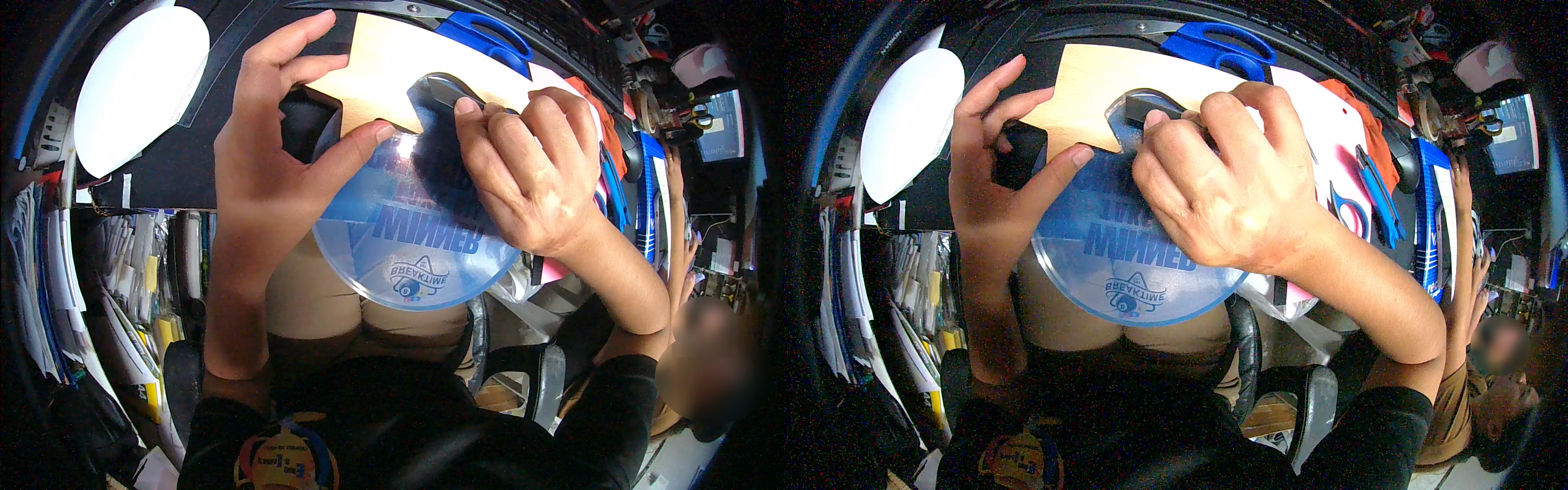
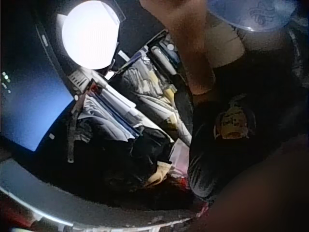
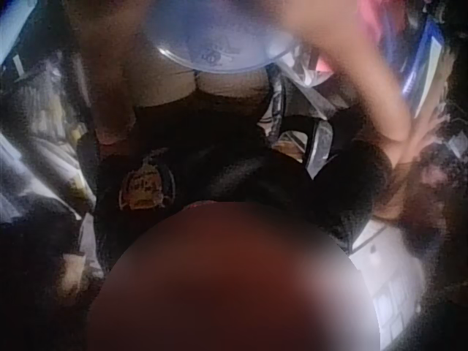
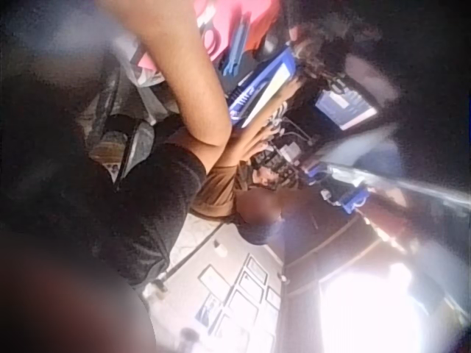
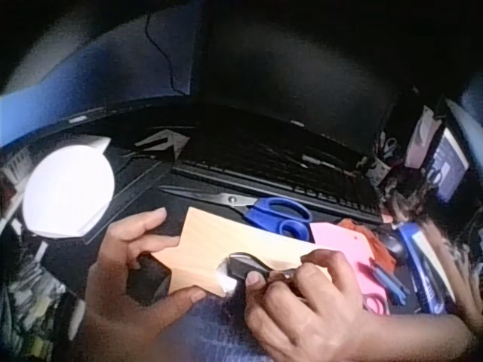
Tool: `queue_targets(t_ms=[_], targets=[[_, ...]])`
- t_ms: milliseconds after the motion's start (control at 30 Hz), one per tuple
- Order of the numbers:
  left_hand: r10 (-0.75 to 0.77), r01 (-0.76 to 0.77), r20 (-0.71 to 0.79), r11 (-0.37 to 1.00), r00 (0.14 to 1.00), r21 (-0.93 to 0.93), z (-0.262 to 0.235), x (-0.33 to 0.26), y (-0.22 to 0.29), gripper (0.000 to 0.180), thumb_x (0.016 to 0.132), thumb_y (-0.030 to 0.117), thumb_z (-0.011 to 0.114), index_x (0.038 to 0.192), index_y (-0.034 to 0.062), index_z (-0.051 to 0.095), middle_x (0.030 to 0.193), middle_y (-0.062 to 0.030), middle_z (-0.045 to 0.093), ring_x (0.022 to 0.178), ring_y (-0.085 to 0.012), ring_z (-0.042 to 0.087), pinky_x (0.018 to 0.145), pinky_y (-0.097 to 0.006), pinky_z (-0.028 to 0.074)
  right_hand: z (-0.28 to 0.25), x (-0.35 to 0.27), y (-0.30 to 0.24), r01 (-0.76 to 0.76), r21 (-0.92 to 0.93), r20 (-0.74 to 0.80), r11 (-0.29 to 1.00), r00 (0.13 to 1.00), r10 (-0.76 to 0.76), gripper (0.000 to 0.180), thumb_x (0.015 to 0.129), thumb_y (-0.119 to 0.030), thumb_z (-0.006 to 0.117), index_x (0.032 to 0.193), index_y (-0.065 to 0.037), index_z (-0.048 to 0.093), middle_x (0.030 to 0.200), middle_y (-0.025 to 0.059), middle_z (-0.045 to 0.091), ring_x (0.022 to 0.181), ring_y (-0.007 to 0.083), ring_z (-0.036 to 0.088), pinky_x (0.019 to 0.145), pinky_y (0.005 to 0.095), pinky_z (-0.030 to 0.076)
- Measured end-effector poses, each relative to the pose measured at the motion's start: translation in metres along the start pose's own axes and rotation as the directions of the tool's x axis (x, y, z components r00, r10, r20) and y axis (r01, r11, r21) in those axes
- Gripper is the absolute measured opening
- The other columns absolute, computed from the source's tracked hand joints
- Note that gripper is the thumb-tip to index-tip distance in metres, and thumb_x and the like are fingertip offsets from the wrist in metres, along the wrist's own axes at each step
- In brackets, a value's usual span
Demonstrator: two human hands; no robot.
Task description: The person sands the edges and surfaces of a wooden star-shaped cutout using a sanding block. They rotate the piece to reach different edges and continue sanding throughout the clip.
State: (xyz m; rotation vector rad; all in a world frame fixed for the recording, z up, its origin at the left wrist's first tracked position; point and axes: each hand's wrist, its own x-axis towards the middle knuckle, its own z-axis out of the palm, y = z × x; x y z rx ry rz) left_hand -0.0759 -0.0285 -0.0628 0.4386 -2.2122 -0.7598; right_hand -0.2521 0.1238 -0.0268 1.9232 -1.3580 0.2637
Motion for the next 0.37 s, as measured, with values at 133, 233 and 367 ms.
queue_targets(t_ms=[133,233,367], targets=[[0.038,-0.044,-0.062,0.994,0.997,-0.105,0.0041,0.0000,-0.0036,0.084,0.071,0.010,0.089,0.142,0.0047,0.045,0.129,-0.0055,0.065,0.110,-0.0105,0.061,0.084,-0.026,0.038,-0.0011,-0.0008,0.0005,0.001,0.000,0.039,1.000,0.999,-0.001,0.025,0.066,-0.025,0.066,0.084,-0.008,0.070,0.087,0.0030,0.061,0.078,0.0211,0.055,0.074,0.0424,0.046],[0.031,-0.039,-0.073,0.992,0.997,-0.120,0.0054,-0.0010,-0.0041,0.084,0.071,0.010,0.089,0.142,0.0049,0.045,0.129,-0.0052,0.066,0.109,-0.0101,0.061,0.084,-0.026,0.038,-0.0005,0.0001,0.0011,-0.002,-0.004,0.042,1.000,0.999,0.002,0.026,0.065,-0.026,0.066,0.084,-0.009,0.070,0.088,0.0029,0.062,0.078,0.0209,0.055,0.074,0.0425,0.046],[0.010,-0.020,-0.059,0.985,0.998,-0.172,0.0051,-0.0016,-0.0029,0.084,0.071,0.010,0.089,0.143,0.0053,0.045,0.129,-0.0052,0.066,0.109,-0.0098,0.060,0.084,-0.026,0.038,-0.0027,0.0009,0.0019,-0.011,-0.001,0.064,1.000,0.998,0.011,0.027,0.065,-0.027,0.066,0.085,-0.009,0.069,0.089,0.0028,0.062,0.078,0.0207,0.055,0.075,0.0424,0.047]])
